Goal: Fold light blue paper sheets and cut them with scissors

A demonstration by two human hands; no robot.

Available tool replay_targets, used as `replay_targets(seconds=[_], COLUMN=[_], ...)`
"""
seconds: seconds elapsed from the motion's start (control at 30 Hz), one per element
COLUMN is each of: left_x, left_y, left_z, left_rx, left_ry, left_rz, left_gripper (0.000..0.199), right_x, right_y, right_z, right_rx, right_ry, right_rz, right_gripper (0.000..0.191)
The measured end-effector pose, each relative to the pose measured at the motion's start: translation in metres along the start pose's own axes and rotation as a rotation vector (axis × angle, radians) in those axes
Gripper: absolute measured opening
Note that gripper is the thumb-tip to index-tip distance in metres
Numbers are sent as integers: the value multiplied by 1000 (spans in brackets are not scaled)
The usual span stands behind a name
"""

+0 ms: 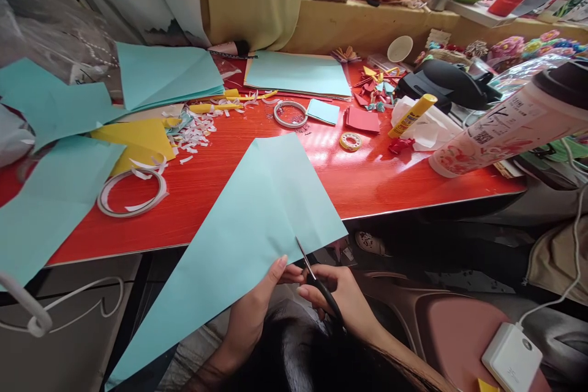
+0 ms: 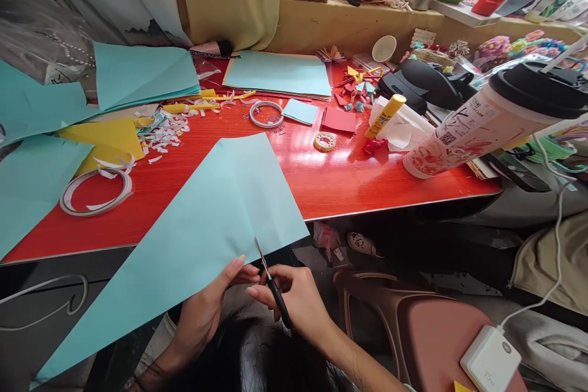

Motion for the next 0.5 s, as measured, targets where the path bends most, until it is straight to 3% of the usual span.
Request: replay_targets(seconds=[0.5], left_x=[-1], left_y=[9], left_z=[-3], left_rx=[-107], left_ry=[-15], left_rz=[-9], left_gripper=[30], right_x=[-3], right_y=[-1], right_z=[2], right_rx=[26], right_ry=[-6], right_rz=[16], right_gripper=[41])
Point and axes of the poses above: each hand's wrist, its own z-axis towards the middle knuckle, its own y-axis out of the palm, x = y × z, the point moved 8 cm from there along z, towards the middle knuckle, and after that the axes turned 13 degrees about -x, right-handed, at the moved point
